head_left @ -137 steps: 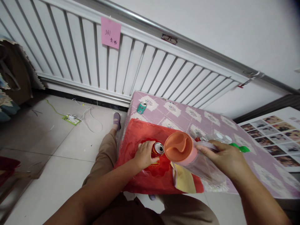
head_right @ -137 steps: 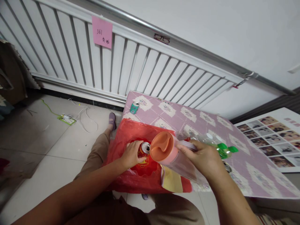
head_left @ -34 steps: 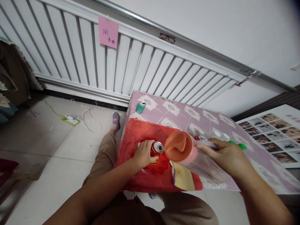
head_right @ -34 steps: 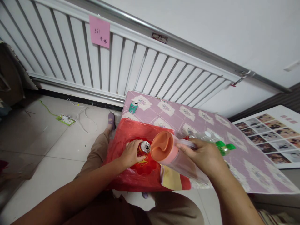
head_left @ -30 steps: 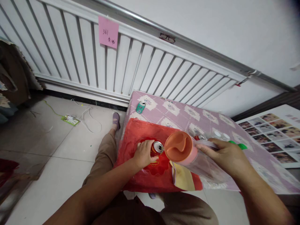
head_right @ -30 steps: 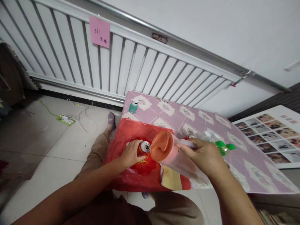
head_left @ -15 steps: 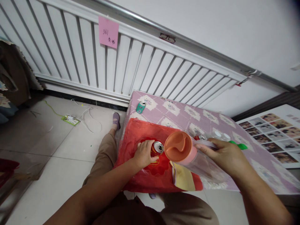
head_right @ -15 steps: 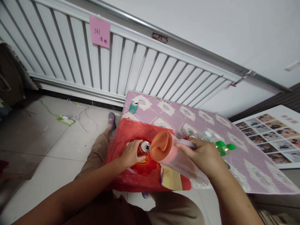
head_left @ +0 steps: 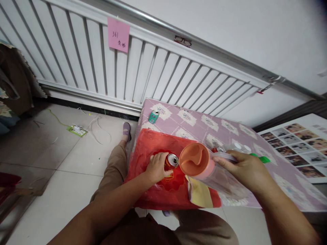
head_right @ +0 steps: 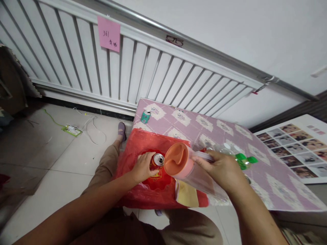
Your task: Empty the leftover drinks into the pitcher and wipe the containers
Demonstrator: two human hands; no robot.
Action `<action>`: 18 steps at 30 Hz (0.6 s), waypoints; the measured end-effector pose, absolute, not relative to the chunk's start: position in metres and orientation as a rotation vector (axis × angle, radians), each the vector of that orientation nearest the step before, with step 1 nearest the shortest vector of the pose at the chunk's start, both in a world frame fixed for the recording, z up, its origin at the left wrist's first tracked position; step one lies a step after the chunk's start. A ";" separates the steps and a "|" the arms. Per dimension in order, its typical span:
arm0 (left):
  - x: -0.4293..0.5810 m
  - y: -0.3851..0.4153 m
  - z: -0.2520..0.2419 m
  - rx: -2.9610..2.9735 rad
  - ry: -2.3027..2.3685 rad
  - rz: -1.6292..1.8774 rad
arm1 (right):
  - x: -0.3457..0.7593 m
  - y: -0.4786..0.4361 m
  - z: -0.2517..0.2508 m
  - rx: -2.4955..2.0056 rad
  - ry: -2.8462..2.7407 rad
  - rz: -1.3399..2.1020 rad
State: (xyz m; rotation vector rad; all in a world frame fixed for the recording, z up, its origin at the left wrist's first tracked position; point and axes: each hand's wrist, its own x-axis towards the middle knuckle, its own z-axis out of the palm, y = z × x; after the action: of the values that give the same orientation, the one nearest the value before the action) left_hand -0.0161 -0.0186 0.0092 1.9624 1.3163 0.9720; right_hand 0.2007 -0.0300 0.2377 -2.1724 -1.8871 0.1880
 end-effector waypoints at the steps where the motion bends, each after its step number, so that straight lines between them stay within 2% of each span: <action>1: -0.016 -0.019 0.009 1.964 1.314 0.971 | 0.201 -0.030 0.238 -2.178 -1.888 0.190; 18: -0.017 -0.020 0.012 1.962 1.312 0.982 | 0.207 -0.027 0.236 -2.158 -1.933 0.184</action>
State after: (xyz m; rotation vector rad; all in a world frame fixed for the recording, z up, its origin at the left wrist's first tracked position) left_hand -0.0169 -0.0196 0.0115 1.9619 1.3120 0.9817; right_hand 0.2066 -0.0273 0.2356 -2.1585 -1.9327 0.1836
